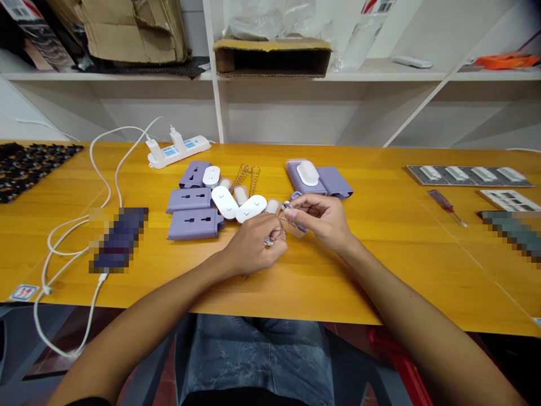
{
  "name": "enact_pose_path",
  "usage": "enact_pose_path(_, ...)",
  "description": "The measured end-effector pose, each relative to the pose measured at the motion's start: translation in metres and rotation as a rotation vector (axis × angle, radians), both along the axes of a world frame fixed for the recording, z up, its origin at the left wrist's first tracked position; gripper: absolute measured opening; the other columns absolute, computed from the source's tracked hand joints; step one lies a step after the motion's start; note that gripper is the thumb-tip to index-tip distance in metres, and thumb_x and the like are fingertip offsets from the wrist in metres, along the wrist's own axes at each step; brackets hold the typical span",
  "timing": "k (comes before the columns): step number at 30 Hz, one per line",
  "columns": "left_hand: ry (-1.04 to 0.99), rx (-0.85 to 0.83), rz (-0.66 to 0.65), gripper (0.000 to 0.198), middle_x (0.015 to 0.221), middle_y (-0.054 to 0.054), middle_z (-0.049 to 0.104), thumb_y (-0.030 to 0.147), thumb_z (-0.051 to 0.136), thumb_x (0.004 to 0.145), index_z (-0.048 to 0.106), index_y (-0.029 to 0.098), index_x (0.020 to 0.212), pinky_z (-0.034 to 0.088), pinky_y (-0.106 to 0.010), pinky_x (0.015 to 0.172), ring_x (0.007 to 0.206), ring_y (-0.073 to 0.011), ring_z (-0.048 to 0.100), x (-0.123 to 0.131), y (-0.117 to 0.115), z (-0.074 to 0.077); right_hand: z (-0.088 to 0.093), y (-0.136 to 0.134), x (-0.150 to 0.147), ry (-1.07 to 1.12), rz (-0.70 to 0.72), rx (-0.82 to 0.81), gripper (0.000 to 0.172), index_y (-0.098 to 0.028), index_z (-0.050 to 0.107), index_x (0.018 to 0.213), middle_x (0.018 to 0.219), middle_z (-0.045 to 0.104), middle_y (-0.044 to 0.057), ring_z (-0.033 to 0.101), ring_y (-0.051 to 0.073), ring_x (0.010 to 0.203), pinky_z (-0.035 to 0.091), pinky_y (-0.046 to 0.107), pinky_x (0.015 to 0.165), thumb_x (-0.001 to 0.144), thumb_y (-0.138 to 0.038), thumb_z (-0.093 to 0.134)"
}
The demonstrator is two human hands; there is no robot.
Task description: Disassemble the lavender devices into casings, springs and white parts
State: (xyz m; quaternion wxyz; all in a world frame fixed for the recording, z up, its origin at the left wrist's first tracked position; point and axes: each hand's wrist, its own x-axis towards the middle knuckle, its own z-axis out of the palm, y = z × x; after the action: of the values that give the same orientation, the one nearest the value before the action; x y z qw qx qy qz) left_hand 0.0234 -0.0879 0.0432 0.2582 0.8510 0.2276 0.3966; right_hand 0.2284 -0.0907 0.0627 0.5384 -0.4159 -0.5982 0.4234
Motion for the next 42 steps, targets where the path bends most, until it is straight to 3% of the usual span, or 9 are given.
enact_pose_path(7, -0.014, 0.036, -0.022, 0.019, 0.079, 0.000, 0.059, 0.011, 0.054, 0.089, 0.042, 0.025, 0.081, 0.045, -0.033, 0.071, 0.074, -0.0167, 0.053, 0.001, 0.001, -0.001, 0.001, 0.000, -0.001, -0.004, -0.019, 0.007, 0.044, -0.021, 0.075, 0.075, 0.062, 0.068, 0.001, 0.055, 0.013, 0.052, 0.043, 0.028, 0.048, 0.075, -0.060, 0.096)
enact_pose_path(16, -0.014, 0.057, -0.026, 0.022, 0.081, -0.002, 0.061, 0.011, 0.052, 0.090, 0.039, 0.026, 0.081, 0.046, -0.036, 0.070, 0.074, -0.0195, 0.056, 0.000, 0.000, 0.000, -0.003, 0.000, 0.002, 0.035, 0.012, -0.010, 0.032, -0.021, 0.080, 0.078, 0.064, 0.068, 0.000, 0.052, 0.012, 0.053, 0.042, 0.030, 0.053, 0.082, -0.049, 0.096)
enact_pose_path(26, -0.052, 0.047, 0.000, 0.024, 0.079, -0.001, 0.062, 0.014, 0.053, 0.090, 0.036, 0.025, 0.078, 0.043, -0.032, 0.070, 0.072, -0.0158, 0.053, 0.002, 0.002, 0.000, -0.011, 0.006, 0.007, 0.126, 0.094, -0.061, 0.039, -0.021, 0.081, 0.086, 0.072, 0.074, 0.002, 0.058, 0.014, 0.058, 0.046, 0.029, 0.056, 0.079, -0.057, 0.096)
enact_pose_path(32, -0.085, -0.054, 0.028, 0.025, 0.073, 0.002, 0.055, 0.015, 0.055, 0.091, 0.038, 0.024, 0.075, 0.039, -0.030, 0.068, 0.069, -0.0134, 0.048, 0.001, 0.003, 0.002, -0.012, 0.007, 0.010, 0.154, 0.181, -0.092, 0.039, -0.024, 0.081, 0.095, 0.074, 0.072, 0.002, 0.055, 0.015, 0.058, 0.042, 0.029, 0.050, 0.081, -0.057, 0.096)
enact_pose_path(36, -0.097, -0.122, 0.044, 0.027, 0.076, 0.001, 0.060, 0.019, 0.060, 0.091, 0.039, 0.023, 0.074, 0.041, -0.030, 0.070, 0.072, -0.0140, 0.052, 0.000, 0.003, 0.002, -0.018, 0.009, 0.012, 0.162, 0.305, -0.094, 0.035, -0.024, 0.078, 0.106, 0.078, 0.070, 0.001, 0.051, 0.012, 0.055, 0.037, 0.027, 0.047, 0.087, -0.050, 0.093)
enact_pose_path(42, -0.144, -0.285, 0.031, 0.028, 0.077, -0.001, 0.064, 0.024, 0.063, 0.090, 0.042, 0.023, 0.072, 0.043, -0.031, 0.073, 0.074, -0.0153, 0.056, -0.002, 0.005, 0.004, -0.013, 0.012, 0.015, 0.145, 0.343, -0.032, 0.040, -0.024, 0.074, 0.109, 0.092, 0.073, 0.004, 0.056, 0.013, 0.059, 0.045, 0.029, 0.051, 0.085, -0.050, 0.094)
